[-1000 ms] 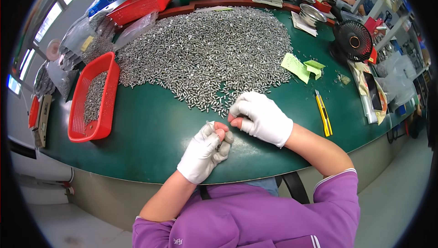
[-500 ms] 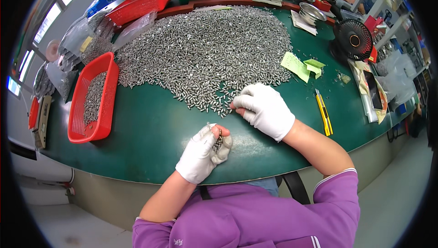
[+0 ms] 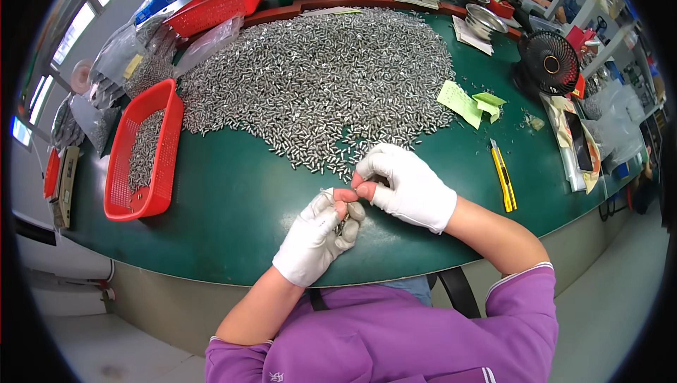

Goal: Sorting and inspecting a large pile of small metallic components on a workbench.

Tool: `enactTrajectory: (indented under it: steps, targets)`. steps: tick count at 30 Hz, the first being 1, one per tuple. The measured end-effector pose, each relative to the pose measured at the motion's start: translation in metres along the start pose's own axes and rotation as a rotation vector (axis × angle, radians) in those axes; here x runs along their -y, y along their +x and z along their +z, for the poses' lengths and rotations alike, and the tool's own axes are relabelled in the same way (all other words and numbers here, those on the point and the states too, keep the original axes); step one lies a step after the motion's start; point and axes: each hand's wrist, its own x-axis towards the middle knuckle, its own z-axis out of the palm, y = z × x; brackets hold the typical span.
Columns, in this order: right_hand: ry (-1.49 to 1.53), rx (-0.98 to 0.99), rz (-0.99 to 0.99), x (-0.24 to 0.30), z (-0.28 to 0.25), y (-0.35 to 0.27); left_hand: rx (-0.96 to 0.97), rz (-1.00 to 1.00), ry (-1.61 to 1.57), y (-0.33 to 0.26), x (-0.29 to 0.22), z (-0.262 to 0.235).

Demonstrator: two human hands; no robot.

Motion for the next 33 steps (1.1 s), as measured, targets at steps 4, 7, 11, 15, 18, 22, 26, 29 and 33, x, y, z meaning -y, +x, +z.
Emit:
enactTrajectory:
  steps: [4, 7, 11, 15, 18, 22, 26, 29, 33]
  targets:
    - [0.197, 0.111, 0.088, 0.011, 0.001, -0.005, 0.020, 0.018, -0.028, 0.000, 0.003, -0.004]
    - [0.320, 0.115, 0.112, 0.012, 0.002, -0.006, 0.034, 0.014, -0.021, -0.001, 0.003, -0.007]
    - [0.139, -0.002, -0.007, 0.007, -0.002, -0.003, -0.002, 0.001, -0.034, -0.002, 0.000, -0.002]
    - [-0.115, -0.138, 0.024, -0.007, -0.009, 0.000, -0.026, 0.017, 0.024, -0.001, 0.000, -0.001]
    - [-0.271, -0.212, 0.003, -0.016, -0.010, 0.001, -0.060, 0.018, 0.039, -0.002, -0.001, 0.002]
    - [-0.490, -0.189, -0.106, -0.017, -0.012, 0.001, 0.023, 0.002, 0.013, -0.003, -0.004, -0.001]
    - [-0.611, -0.093, -0.117, -0.018, -0.008, 0.003, -0.042, 0.017, -0.024, -0.003, -0.002, 0.001]
    - [-0.695, -0.037, -0.060, -0.018, -0.006, 0.004, -0.047, 0.023, -0.032, -0.004, -0.001, -0.001]
    - [-0.500, -0.040, -0.059, -0.010, -0.002, 0.001, 0.000, 0.021, -0.044, -0.001, 0.002, -0.007]
